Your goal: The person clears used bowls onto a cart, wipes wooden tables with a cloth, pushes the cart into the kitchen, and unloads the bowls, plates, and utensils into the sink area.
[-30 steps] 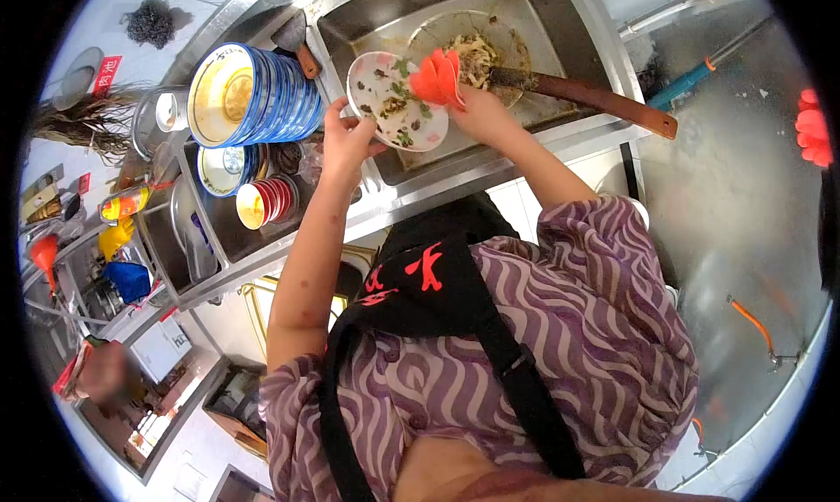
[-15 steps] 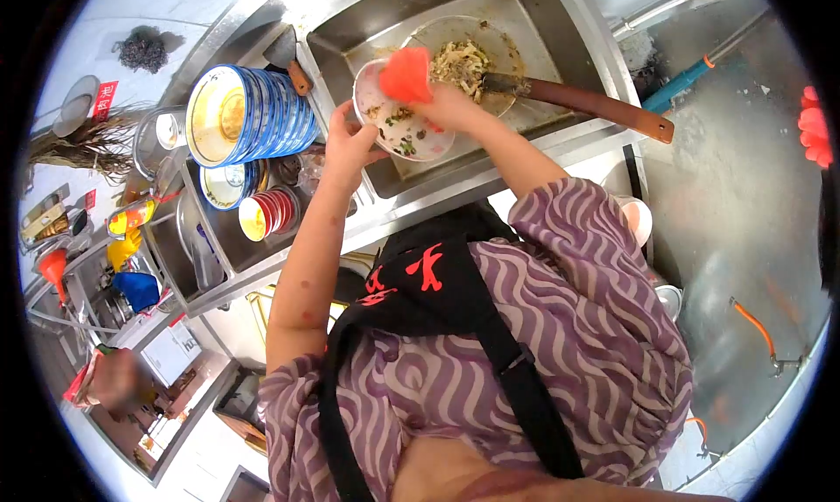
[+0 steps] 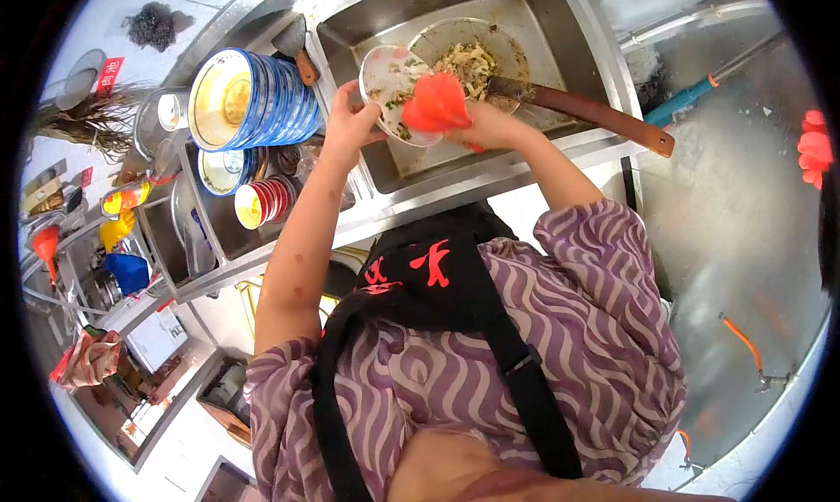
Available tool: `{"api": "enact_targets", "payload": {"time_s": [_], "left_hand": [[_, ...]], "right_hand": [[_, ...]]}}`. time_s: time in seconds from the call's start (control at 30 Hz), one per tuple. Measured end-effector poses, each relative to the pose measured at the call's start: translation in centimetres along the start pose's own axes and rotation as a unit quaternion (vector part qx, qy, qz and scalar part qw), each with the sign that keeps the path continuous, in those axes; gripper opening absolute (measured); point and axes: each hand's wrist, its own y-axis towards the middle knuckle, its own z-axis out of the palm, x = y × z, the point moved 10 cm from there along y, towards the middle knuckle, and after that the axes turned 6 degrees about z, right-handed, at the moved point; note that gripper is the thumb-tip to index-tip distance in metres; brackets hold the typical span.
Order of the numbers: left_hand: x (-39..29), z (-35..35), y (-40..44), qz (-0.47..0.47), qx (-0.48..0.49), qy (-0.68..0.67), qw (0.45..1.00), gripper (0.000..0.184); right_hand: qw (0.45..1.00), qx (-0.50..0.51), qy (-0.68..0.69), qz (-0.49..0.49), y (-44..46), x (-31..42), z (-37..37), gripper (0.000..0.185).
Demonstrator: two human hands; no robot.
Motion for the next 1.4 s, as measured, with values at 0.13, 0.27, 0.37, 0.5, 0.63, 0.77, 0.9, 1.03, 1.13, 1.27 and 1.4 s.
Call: {"api": "enact_targets", "payload": {"time_s": [0.13,0.27,0.37,0.5,0.63,0.77,0.9,1.03,1.13,1.27,1.4], "left_hand": [[-0.2,-0.2,0.1,0.009,0.024,0.016,1.000,0.061],[0.5,-0.2,-0.6,-0.015,0.014,0.006,1.000,0.060],[1.2,-0.1,-1.2,-0.039,0.023,-0.012,0.999,0.061],[3.1,-1.2,-1.5,-0.044,0.022,-0.005,0.999,0.062],[3.4,-1.9,-3.3,-0.077,0.025,-0.038,0.996,0.068],[3.9,-4.4,-7.6,-0.047,0.022,-0.022,0.998,0.067],[9.1,-8.0,-11.2,0.024,0.016,-0.189,0.982,0.066],[12.3,-13.8,-19.2,0.034,-0.045,-0.377,0.925,0.059],[16.2,-19.0,-25.8,0.029,-0.080,-0.427,0.900,0.056],[21.6,-26.0,-34.7,0.060,-0.211,-0.472,0.854,0.053],[27.2,-34.5,-42.1,0.065,-0.312,-0.440,0.839,0.054]], "right_hand": [[0.983,-0.122,-0.137,0.026,1.3,-3.6,-1.9,0.034],[0.973,-0.165,-0.163,-0.005,0.4,-2.7,-2.5,0.032],[0.966,-0.154,-0.205,0.011,0.1,-2.5,-1.7,0.033],[0.963,-0.202,-0.157,0.079,0.6,-4.2,-3.1,0.031],[0.959,-0.131,-0.245,0.061,1.1,-3.1,0.1,0.034],[0.912,-0.284,-0.276,0.105,-0.3,-5.3,-3.7,0.034],[0.959,-0.216,0.135,0.122,-0.7,-6.1,-0.5,0.025],[0.985,-0.138,0.100,0.021,0.2,2.0,6.9,0.019],[0.999,-0.034,0.032,0.016,1.8,7.9,13.7,0.016],[0.998,0.057,0.030,0.002,2.8,15.2,24.0,0.014],[0.996,0.081,0.014,0.025,3.6,18.1,30.8,0.013]]}}
